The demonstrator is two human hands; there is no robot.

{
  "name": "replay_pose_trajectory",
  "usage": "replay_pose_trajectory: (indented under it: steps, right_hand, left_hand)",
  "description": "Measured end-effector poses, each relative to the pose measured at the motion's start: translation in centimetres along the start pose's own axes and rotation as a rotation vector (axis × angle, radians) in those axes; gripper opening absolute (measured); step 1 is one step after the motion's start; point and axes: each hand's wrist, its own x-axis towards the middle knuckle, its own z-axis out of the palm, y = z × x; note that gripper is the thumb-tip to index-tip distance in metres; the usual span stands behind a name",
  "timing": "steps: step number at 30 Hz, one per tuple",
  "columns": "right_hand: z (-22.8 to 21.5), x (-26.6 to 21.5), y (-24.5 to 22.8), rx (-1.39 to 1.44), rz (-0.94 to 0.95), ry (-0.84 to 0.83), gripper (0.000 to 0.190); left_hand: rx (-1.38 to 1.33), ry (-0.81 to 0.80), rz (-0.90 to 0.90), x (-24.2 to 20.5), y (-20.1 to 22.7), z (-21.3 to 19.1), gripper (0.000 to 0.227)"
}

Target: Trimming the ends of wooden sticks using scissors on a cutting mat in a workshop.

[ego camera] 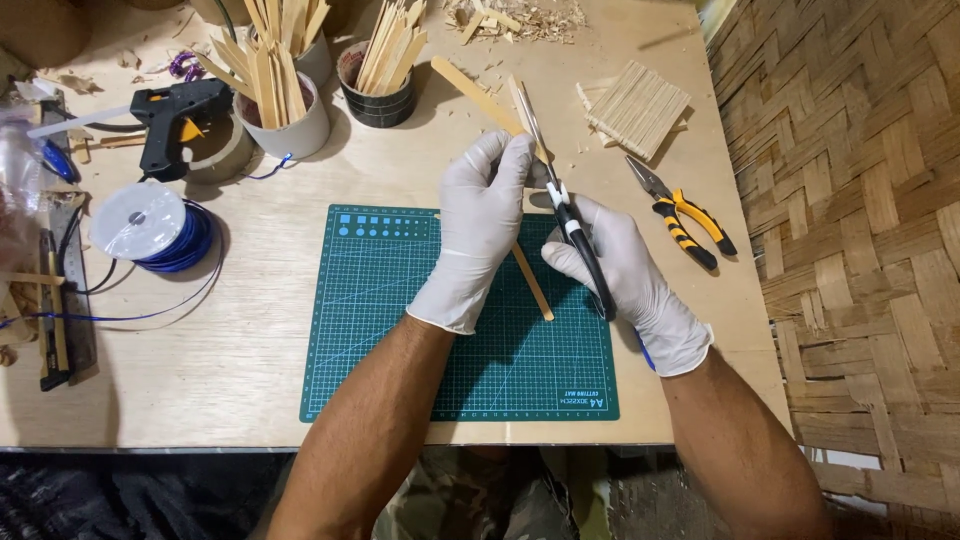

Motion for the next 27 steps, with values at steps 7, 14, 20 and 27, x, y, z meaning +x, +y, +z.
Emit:
replay_pose_trajectory:
  steps: [7,14,20,27]
  right_hand:
    - [0.1,0.1,0.5,0.005,0.000,0.014,0.030]
    - [0.2,-0.2,2.6,0.055,-0.006,0.079,0.041]
    - [0.3,-0.5,2.3,0.111,-0.007,0.112,0.042]
    - [0.7,-0.6,1.6,0.101,-0.018,0.135,0.042]
  left_hand:
    - [0.019,-0.012,0.000,0.0,0.1,0.0,0.025]
    - [0.008,-0.014,0.000,-0.1,-0.1,0.3,0.025]
    - [-0.016,0.008,-0.016,-0.9,1.6,0.8,0.025]
    - [-0.021,0.019,-0.006,-0.5,0.6,0.6,0.025]
